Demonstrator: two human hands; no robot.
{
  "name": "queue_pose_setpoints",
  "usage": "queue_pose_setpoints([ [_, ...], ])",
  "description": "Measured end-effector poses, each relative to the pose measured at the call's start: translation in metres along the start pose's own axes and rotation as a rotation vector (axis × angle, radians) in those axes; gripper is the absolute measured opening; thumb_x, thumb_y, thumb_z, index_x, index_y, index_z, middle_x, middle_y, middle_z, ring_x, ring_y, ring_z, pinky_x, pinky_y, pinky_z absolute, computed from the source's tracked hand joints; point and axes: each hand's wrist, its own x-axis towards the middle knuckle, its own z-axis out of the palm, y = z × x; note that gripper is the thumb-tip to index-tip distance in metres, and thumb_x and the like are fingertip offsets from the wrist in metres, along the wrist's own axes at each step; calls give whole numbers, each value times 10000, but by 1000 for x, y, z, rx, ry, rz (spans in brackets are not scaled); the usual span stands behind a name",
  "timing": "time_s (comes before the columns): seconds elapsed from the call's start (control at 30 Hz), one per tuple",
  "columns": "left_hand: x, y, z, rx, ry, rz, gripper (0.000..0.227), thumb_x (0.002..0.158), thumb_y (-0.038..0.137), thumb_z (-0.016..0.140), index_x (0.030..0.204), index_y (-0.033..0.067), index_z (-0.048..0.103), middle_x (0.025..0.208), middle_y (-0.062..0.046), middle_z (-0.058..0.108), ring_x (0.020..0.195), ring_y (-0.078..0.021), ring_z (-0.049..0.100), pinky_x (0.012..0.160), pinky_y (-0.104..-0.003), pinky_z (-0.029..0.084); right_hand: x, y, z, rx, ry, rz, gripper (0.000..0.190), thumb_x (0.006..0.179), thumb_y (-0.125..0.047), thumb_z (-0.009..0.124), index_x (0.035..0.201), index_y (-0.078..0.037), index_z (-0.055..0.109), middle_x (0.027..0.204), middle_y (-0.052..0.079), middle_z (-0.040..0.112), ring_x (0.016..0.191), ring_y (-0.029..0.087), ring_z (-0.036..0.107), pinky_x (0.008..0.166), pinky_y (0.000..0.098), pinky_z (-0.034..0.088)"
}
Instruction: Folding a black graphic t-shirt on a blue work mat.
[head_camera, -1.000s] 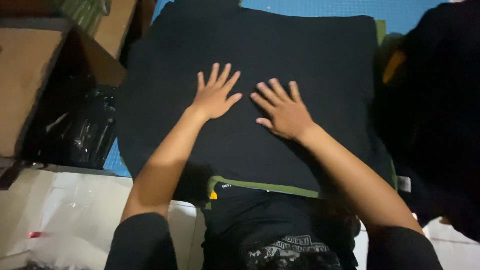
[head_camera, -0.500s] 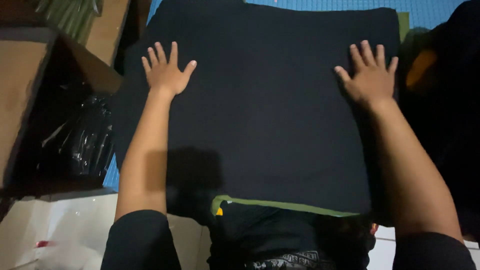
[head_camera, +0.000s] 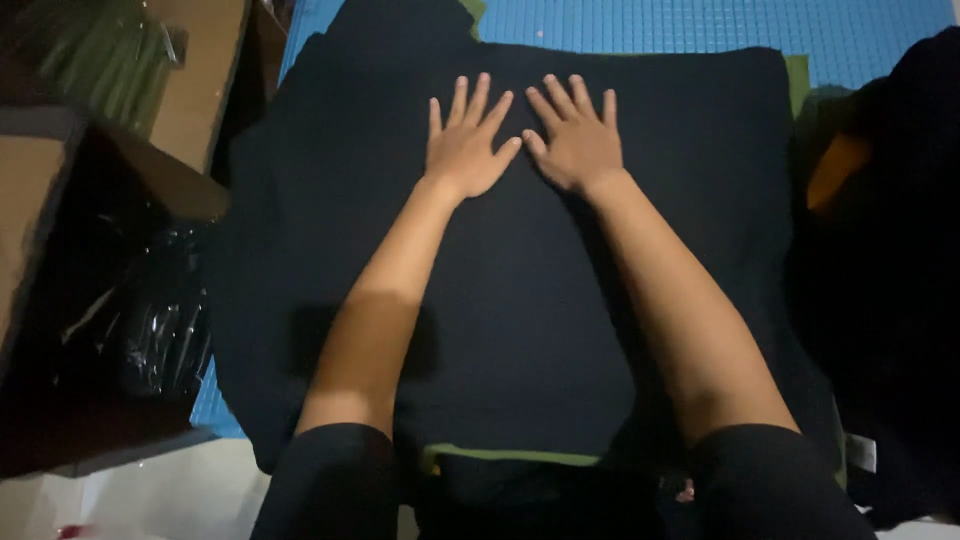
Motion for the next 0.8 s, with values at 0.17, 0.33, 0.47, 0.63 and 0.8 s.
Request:
queue_pose_setpoints([
  [0.17,-9,-66,-17,39,80,-129,752,1036,643,300,1671,269,145,1726,-82,-19,1562,-364,-81,1232,-648,6,0,71,-15,-4,53,173,727,1025,-632,259,1648,-258,224,1723,50,154,1576,338,61,1212,651,26],
  [0.33,-28,-133,-40,2,31,-436,875,974,743,211,1675,243,55,1728,-104,-59,1575,-367,-73,1243,-631,5,-27,138,-48,-9,62,412,755,1031,-630,247,1661,-223,173,1723,126,109,1564,393,55,1216,653,36],
  [0.47,-42,-163,-38,48,58,-567,894,970,753,168,1677,217,60,1727,-124,-39,1569,-401,-71,1266,-558,-11,-45,163,-52,117,18,643,730,1063,-603,289,1672,-227,145,1721,60,78,1552,371,62,1208,675,186],
  [0.63,-43,-160,-41,43,70,-608,881,989,731,163,1678,197,33,1721,-151,-66,1568,-406,-88,1270,-578,-37,-45,191,-10,-44,157,625,623,1113,-371,349,1630,-30,279,1655,219,270,1476,463,230,1088,644,363],
  [0.8,-43,-164,-35,39,159,-543,842,1029,669,198,1677,137,117,1710,-204,-14,1553,-421,-77,1254,-589,-40,-85,102,-1,-210,219,-41,716,1039,-586,386,1611,-157,378,1681,178,291,1533,457,195,1125,755,189],
])
